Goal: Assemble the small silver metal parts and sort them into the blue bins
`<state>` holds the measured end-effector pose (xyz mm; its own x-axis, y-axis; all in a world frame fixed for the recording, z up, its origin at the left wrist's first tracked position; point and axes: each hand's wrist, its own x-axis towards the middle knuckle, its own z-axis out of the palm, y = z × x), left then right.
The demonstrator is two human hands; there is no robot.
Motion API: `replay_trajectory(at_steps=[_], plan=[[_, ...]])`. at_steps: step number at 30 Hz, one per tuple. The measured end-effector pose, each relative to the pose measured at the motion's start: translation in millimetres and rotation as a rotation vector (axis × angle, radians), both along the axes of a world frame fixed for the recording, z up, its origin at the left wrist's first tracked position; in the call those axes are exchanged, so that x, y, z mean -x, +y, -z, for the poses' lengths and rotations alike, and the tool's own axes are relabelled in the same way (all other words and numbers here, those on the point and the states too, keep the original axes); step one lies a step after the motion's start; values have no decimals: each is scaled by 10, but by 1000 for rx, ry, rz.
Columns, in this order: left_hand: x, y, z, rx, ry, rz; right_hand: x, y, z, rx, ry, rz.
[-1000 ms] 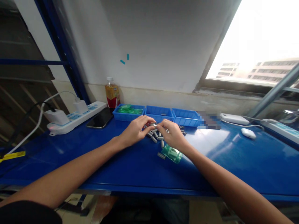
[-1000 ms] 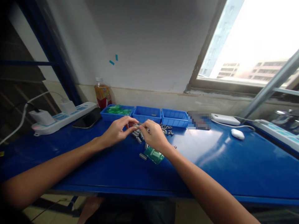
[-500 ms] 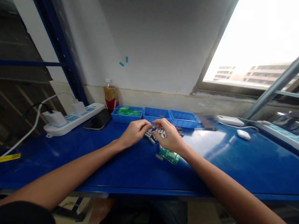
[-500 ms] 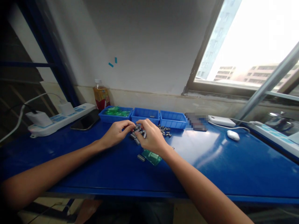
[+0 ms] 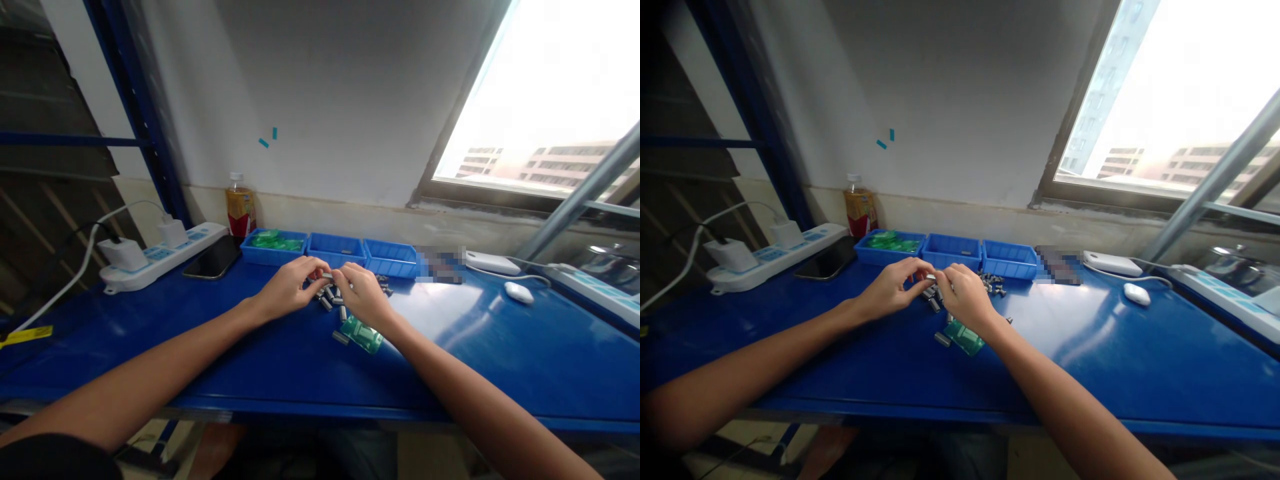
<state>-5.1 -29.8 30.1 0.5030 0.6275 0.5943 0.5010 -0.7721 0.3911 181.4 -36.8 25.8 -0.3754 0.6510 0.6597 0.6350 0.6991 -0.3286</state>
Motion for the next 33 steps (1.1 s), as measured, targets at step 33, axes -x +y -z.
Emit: replay_trajectory(at_steps=[33], plan=[[532, 442, 53, 241, 537, -342, -205, 206, 34, -84, -139, 163]])
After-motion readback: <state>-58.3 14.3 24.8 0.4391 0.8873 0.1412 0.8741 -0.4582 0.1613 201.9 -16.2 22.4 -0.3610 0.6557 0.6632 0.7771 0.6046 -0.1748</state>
